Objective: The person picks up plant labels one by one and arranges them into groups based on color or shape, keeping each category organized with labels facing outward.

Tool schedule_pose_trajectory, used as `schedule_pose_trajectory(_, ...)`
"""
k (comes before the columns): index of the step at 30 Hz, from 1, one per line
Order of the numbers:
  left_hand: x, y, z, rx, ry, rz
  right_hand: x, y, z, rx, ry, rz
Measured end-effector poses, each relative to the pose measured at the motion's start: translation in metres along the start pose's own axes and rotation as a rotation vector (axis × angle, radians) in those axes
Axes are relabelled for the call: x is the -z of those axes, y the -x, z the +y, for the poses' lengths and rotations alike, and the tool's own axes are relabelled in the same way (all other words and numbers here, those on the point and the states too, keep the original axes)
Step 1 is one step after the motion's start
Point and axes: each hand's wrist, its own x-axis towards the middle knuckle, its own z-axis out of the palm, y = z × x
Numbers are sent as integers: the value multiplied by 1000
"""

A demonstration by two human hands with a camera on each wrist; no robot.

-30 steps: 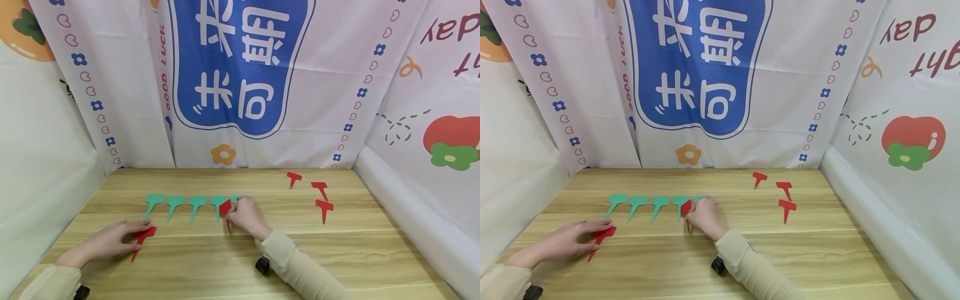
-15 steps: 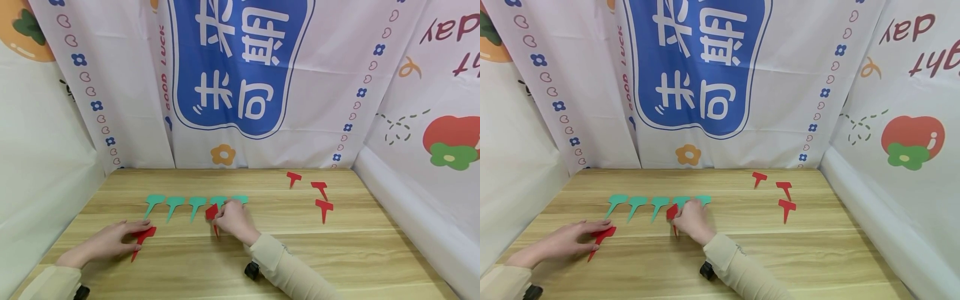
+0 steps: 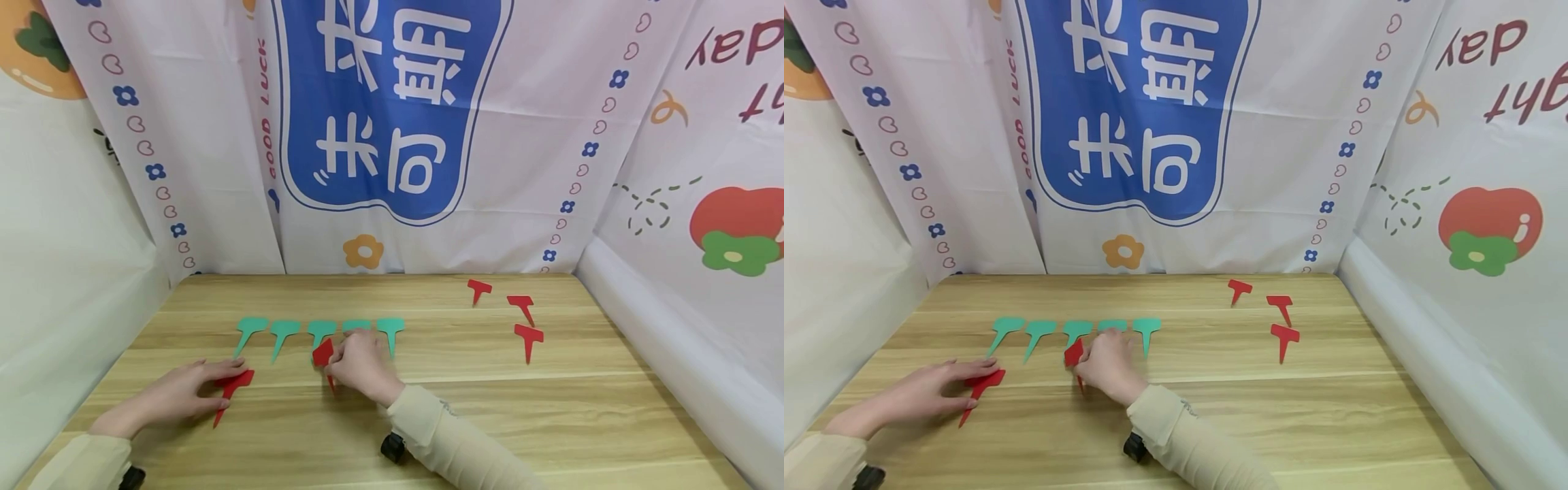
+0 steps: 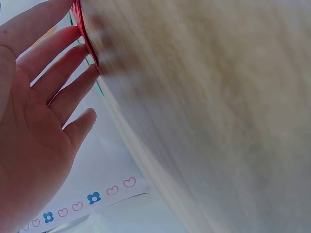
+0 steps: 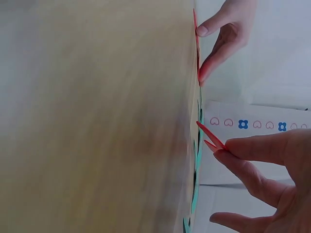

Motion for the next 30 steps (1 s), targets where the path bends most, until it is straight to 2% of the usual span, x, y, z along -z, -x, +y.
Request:
schedule_pose_trajectory(3,0,0,1,4,0,-7,-4,-1,-6,-16,-14,-23)
schedule_pose_trajectory(15,2,-2,2,12,-2,-21,-19,-2,-22,-29,-29,-27)
schedule_pose_trajectory(30,2,-2,3,20,3,-21,-29,-2,-41,-8,133,-66)
